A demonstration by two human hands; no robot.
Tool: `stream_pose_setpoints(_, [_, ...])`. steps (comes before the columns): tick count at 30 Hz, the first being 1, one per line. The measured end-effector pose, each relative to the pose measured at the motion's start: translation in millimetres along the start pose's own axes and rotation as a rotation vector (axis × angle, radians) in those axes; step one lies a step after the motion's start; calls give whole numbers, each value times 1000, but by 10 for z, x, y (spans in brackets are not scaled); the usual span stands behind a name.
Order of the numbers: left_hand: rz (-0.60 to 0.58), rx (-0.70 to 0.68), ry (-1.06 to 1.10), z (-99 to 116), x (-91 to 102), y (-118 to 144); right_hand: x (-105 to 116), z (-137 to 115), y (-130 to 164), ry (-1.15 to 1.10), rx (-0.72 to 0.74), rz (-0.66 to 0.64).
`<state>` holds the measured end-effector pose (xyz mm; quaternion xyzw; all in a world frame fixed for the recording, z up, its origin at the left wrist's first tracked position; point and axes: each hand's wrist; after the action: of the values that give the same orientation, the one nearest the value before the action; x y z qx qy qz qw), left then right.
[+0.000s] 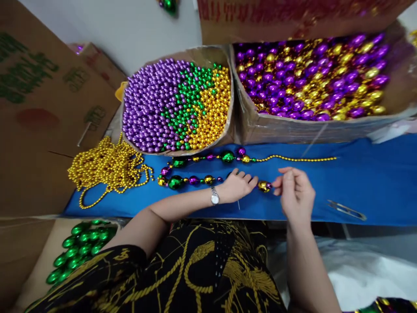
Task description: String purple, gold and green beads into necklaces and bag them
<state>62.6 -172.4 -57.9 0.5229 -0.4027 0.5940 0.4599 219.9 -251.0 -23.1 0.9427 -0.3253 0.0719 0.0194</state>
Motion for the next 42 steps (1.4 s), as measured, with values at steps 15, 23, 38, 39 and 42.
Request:
stream_pose_setpoints(15, [41, -53, -161, -369, -94, 1060, 241, 312, -445, -327, -176, 234])
stream_pose_setpoints(23, [213, 72, 50, -479, 158, 1023, 71, 179, -309, -426, -118, 173])
stream_pose_setpoints(38, [927, 486, 74, -774, 1253, 1473, 48, -18, -66, -291, 89, 128])
stream_pose_setpoints(39, [957, 549, 17, -873, 1290, 1667, 56, -19, -61, -282, 99, 133])
stream_pose_setpoints(42, [1028, 841, -188, -1128, 1327, 2531, 58, 9, -51, -243, 134, 163])
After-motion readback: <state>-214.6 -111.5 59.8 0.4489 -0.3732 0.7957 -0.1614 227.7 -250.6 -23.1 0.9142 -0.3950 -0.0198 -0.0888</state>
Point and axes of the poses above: each hand's wrist, its own y-axis away from the middle knuckle, its own x-axis out of the back of the hand, z = x × y, and after that the axes turned 10 degrees about -x, right-handed
